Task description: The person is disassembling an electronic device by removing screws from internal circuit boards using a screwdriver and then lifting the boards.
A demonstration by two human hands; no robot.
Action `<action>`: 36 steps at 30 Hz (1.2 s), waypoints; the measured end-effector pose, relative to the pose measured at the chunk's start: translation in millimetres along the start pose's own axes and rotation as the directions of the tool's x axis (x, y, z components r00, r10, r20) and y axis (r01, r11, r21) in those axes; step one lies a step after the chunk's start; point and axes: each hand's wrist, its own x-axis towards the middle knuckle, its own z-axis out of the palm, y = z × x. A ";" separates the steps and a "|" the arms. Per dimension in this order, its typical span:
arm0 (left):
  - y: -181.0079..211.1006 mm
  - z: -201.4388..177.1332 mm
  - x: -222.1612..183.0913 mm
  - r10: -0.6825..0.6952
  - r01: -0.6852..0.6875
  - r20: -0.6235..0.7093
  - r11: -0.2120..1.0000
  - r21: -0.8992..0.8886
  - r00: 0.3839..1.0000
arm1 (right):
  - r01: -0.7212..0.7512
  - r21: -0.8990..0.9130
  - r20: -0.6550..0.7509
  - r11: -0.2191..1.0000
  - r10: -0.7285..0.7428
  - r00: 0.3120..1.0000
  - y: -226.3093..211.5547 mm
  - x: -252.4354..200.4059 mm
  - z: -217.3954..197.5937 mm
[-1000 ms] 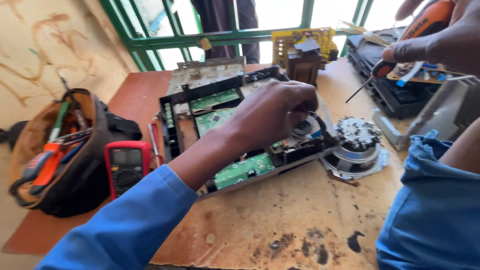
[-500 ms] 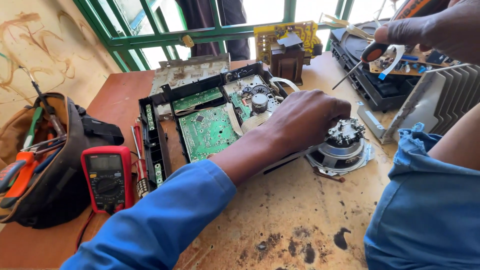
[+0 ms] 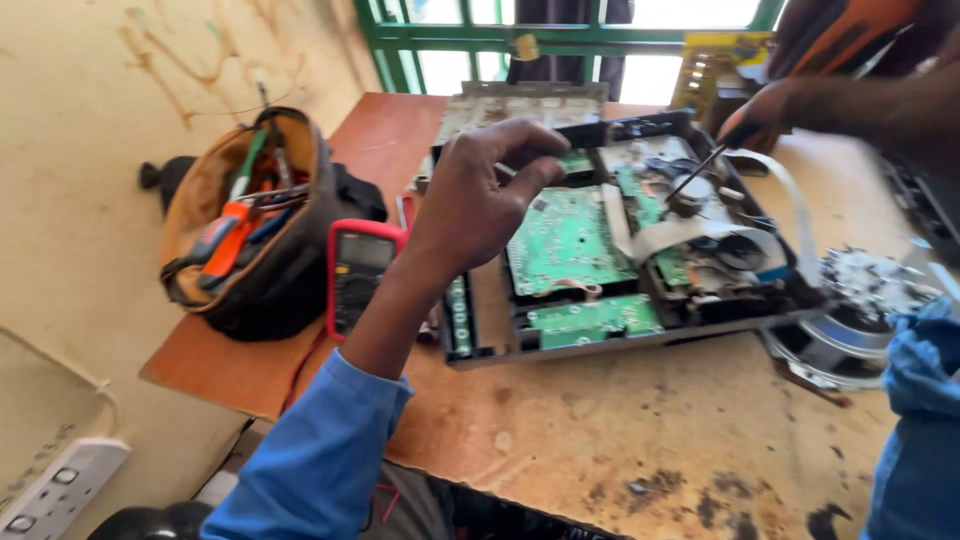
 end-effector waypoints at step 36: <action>-63.5 1.5 -70.7 -0.192 0.193 -0.148 0.981 -0.006 0.970 | 0.424 -0.205 0.615 0.882 -0.221 0.757 -151.9 -10.9 164.7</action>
